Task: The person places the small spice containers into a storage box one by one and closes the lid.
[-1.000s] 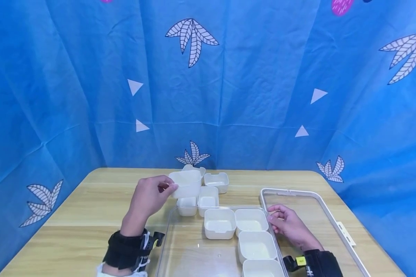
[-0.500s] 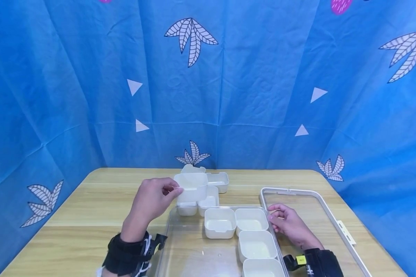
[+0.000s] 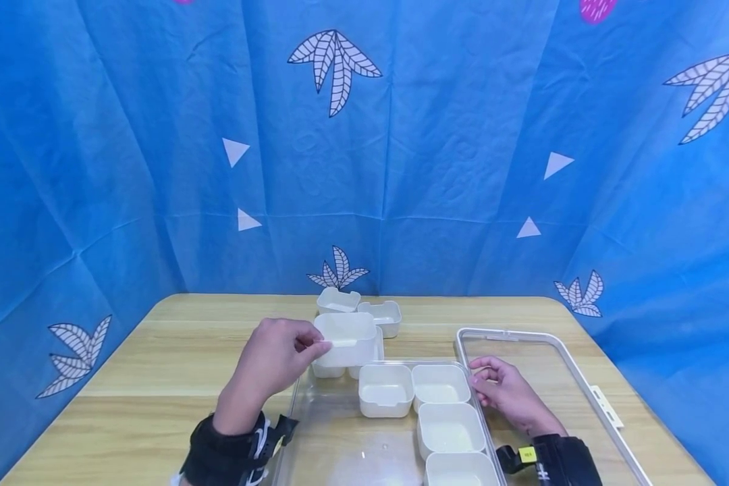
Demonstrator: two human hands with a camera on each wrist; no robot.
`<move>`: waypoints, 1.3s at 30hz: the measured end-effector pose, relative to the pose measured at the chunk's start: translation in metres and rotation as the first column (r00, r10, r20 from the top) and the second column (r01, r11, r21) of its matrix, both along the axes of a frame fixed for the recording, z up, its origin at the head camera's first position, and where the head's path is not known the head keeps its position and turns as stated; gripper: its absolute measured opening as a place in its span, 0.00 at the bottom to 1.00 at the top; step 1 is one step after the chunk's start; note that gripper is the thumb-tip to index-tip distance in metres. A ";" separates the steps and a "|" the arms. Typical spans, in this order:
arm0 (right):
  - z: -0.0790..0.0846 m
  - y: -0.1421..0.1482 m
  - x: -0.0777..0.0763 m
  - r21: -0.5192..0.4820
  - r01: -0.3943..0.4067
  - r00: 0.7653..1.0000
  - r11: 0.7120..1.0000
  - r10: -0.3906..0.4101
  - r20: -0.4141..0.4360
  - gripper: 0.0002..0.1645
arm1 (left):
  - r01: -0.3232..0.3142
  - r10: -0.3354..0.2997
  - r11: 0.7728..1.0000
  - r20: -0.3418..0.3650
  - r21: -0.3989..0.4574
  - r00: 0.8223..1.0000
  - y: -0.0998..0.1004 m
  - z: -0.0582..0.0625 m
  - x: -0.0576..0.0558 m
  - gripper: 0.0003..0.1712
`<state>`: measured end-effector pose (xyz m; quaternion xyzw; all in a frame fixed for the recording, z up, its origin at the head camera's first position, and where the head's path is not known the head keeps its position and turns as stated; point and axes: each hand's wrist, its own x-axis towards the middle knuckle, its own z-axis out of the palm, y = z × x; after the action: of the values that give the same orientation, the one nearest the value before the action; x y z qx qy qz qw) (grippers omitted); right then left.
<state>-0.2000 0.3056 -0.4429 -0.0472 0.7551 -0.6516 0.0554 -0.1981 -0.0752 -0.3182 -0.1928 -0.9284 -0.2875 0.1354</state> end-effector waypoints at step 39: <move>-0.002 0.002 -0.001 0.006 -0.011 1.000 1.000 0.011 -0.008 0.23 | 0.281 -0.291 0.945 -0.034 -0.166 0.956 0.027 -0.004 0.020 0.11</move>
<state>-0.2013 0.3071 -0.4448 -0.0538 0.7570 -0.6487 0.0563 -0.1782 -0.0487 -0.3227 -0.3440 -0.9062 -0.2231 0.1033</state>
